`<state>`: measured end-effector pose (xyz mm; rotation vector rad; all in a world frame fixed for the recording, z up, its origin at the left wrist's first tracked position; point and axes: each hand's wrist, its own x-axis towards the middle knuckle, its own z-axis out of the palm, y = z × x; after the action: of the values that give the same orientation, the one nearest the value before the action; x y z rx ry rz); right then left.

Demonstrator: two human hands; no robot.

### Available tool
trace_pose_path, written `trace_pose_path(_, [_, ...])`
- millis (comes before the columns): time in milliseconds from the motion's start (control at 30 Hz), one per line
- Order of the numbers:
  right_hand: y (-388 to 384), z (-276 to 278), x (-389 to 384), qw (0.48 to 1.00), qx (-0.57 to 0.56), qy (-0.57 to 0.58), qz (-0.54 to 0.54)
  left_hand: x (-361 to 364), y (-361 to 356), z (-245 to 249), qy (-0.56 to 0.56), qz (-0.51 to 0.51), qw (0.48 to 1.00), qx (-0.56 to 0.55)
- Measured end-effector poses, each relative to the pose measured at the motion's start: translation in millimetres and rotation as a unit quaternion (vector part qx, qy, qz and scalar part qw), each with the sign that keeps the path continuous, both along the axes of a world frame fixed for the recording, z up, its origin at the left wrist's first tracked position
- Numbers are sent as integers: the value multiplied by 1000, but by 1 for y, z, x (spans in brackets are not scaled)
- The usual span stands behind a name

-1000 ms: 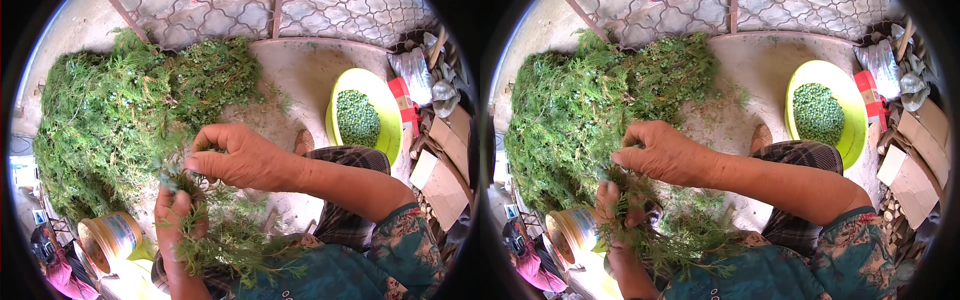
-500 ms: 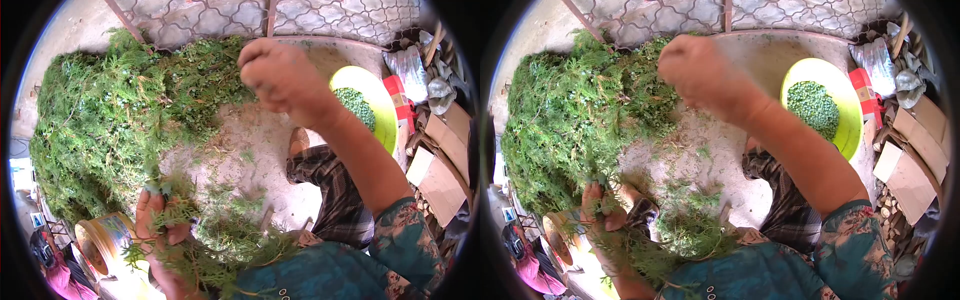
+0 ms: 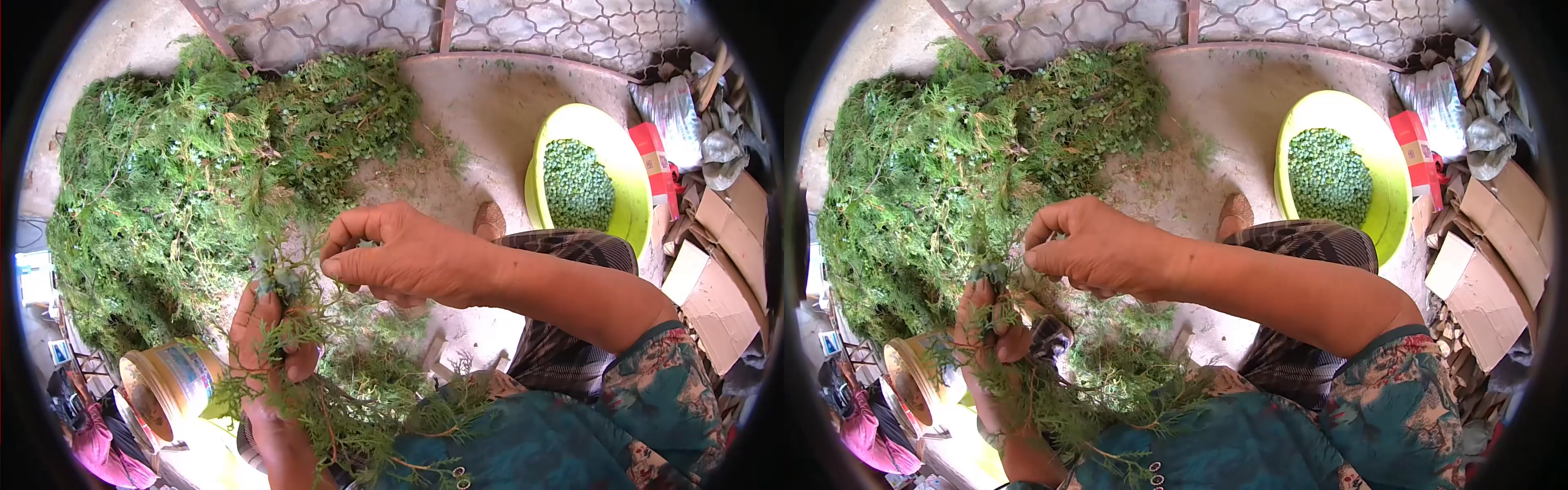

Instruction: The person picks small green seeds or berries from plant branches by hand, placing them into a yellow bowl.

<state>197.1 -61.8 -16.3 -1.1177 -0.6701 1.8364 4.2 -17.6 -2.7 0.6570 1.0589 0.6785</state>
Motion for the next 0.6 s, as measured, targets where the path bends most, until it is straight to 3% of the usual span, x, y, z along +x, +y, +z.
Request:
trace_pose_path(133, [0, -9, -7, 987, 103, -114, -43, 6, -3, -3, 19, -5, 999, 28])
trace_pose_path(200, [1, -12, -8, 883, 293, -333, -157, 5, -1, -5, 11, -5, 999, 29])
trace_pose_path(367, [-3, -19, -21, 861, 321, -380, -102, 10, -4, -8, 32, -6, 999, 31])
trace_pose_path(500, [-3, -17, -21, 904, 259, -333, -75, 11, -9, -10, 42, -11, 998, 42])
trace_pose_path(567, [-1, -16, -20, 938, 231, -251, -68, 17, -15, -11, 112, 21, 979, 169])
trace_pose_path(600, [-1, -14, -20, 938, 230, -251, -68, 17, -16, -13, 113, 21, 979, 169])
